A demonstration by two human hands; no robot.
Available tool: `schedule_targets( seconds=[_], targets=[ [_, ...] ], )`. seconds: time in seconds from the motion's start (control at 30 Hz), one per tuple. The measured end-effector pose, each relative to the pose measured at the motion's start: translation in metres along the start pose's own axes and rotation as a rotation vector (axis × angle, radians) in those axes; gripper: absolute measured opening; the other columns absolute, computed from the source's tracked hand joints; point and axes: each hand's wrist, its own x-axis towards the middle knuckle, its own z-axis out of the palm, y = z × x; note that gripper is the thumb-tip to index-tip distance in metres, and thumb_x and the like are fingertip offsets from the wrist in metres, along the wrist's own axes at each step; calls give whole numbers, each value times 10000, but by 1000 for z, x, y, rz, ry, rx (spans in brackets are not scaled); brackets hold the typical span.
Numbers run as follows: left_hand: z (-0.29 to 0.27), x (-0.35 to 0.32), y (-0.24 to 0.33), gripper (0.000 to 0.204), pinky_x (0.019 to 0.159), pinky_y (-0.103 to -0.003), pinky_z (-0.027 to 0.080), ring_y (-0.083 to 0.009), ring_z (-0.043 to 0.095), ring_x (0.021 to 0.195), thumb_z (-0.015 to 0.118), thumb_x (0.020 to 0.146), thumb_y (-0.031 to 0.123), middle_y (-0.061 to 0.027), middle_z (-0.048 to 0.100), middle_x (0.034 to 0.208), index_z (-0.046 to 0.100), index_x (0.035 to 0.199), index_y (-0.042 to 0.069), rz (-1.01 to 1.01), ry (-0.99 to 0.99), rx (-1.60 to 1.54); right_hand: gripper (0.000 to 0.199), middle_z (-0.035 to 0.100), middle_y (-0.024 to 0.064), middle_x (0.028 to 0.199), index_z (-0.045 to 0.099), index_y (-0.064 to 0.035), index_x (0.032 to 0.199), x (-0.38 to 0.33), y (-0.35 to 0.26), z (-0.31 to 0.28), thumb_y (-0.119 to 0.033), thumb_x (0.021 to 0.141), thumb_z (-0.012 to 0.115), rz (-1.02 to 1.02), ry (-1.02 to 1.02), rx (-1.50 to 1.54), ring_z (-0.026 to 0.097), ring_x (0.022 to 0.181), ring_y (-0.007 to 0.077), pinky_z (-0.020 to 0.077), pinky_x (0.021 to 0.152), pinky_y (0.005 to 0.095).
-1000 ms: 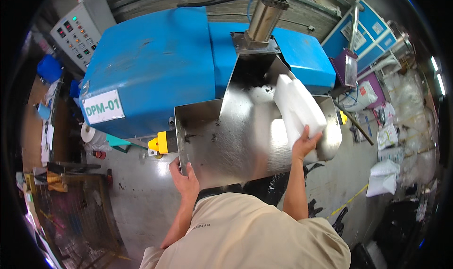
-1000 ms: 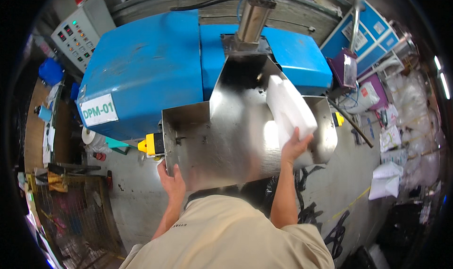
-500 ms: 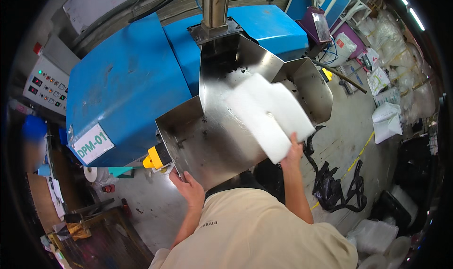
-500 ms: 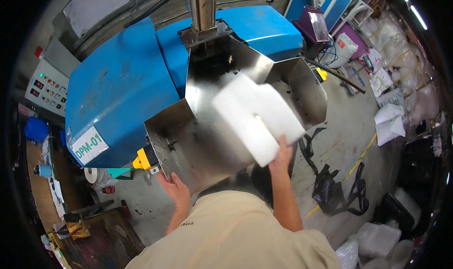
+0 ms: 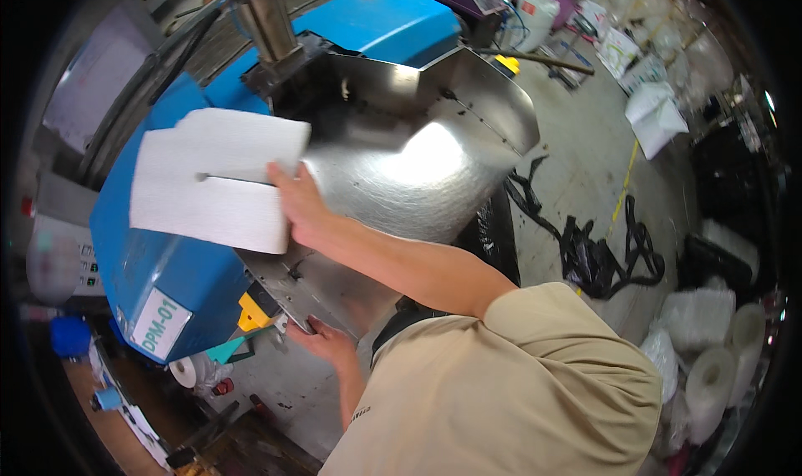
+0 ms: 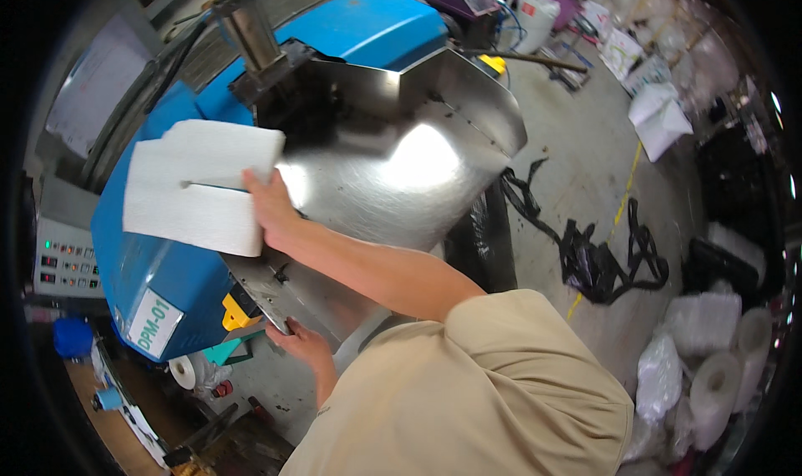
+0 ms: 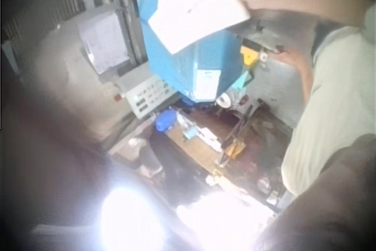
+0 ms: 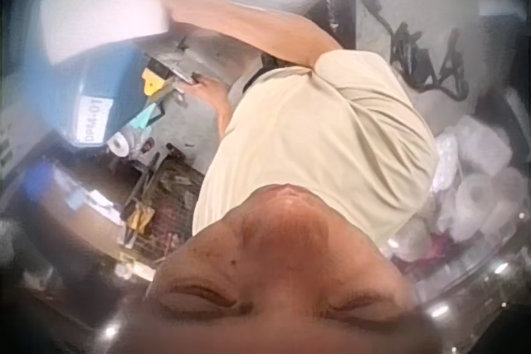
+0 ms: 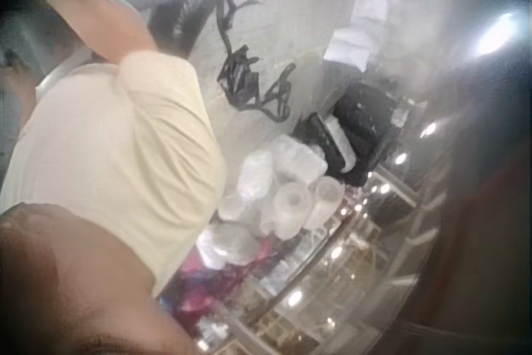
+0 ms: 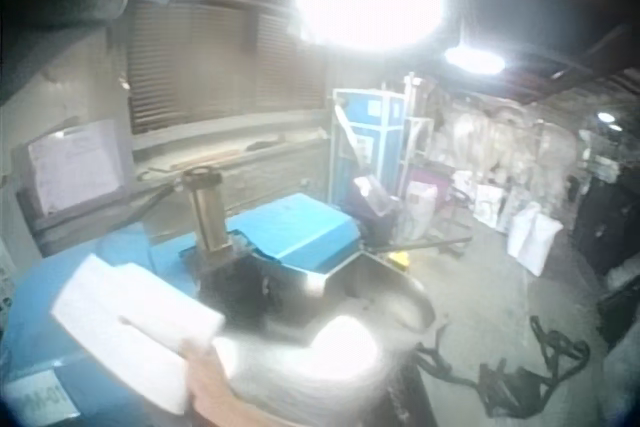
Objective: The person operates a blue industrial machine labeled DPM-01 in a warehouse setting. They repeatedly place white rectangular blocks into the machine's hopper and handle large black woven bags, pushing them into the machine's opening. The person also adjusts the machine's metal chute and interacts with the control panel.
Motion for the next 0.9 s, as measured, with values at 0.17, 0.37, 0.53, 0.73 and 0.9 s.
schedule_targets(
  seconds=[0.17, 0.37, 0.53, 0.73, 0.9],
  targets=[
    [-8, 3, 5, 433, 1097, -494, 450, -451, 536, 1290, 522, 1047, 28, -332, 470, 1427, 401, 1436, -120, -119, -43, 106, 574, 602, 154, 1297, 462, -27, 1425, 12, -10, 0, -407, 1041, 656, 191, -276, -201, 633, 1139, 247, 531, 937, 409],
    [1, 2, -2, 542, 1068, -489, 474, -422, 569, 1273, 631, 1029, 135, -301, 506, 1424, 400, 1463, -94, -105, 18, 61, 451, 706, 212, 1249, 614, 17, 1281, -18, -67, -132, -368, 1047, 642, 363, -669, -116, 724, 1083, 279, 581, 862, 370],
    [-4, 3, 0, 632, 1034, -469, 505, -376, 600, 1251, 693, 995, 153, -262, 551, 1422, 395, 1509, -63, -144, 54, 126, 470, 702, 241, 1275, 614, 35, 1275, -68, -156, -306, -380, 1053, 607, 138, -626, -143, 737, 1089, 309, 605, 868, 379],
    [-21, 7, -24, 605, 903, -465, 564, -345, 657, 1050, 728, 950, 150, -240, 650, 1270, 467, 1444, -82, -110, 55, 87, 439, 719, 209, 1231, 628, -10, 1285, -180, -228, -491, -378, 1051, 573, -176, 22, 4, 724, 1072, 277, 573, 876, 337],
    [-22, 28, -12, 564, 826, -461, 580, -322, 658, 885, 761, 910, 228, -194, 679, 1086, 556, 1316, -106, -463, 67, 193, 334, 753, 105, 1108, 669, -75, 1184, -220, -151, -648, -375, 1045, 620, -98, 719, -16, 727, 916, 186, 579, 749, 305]
  ],
)
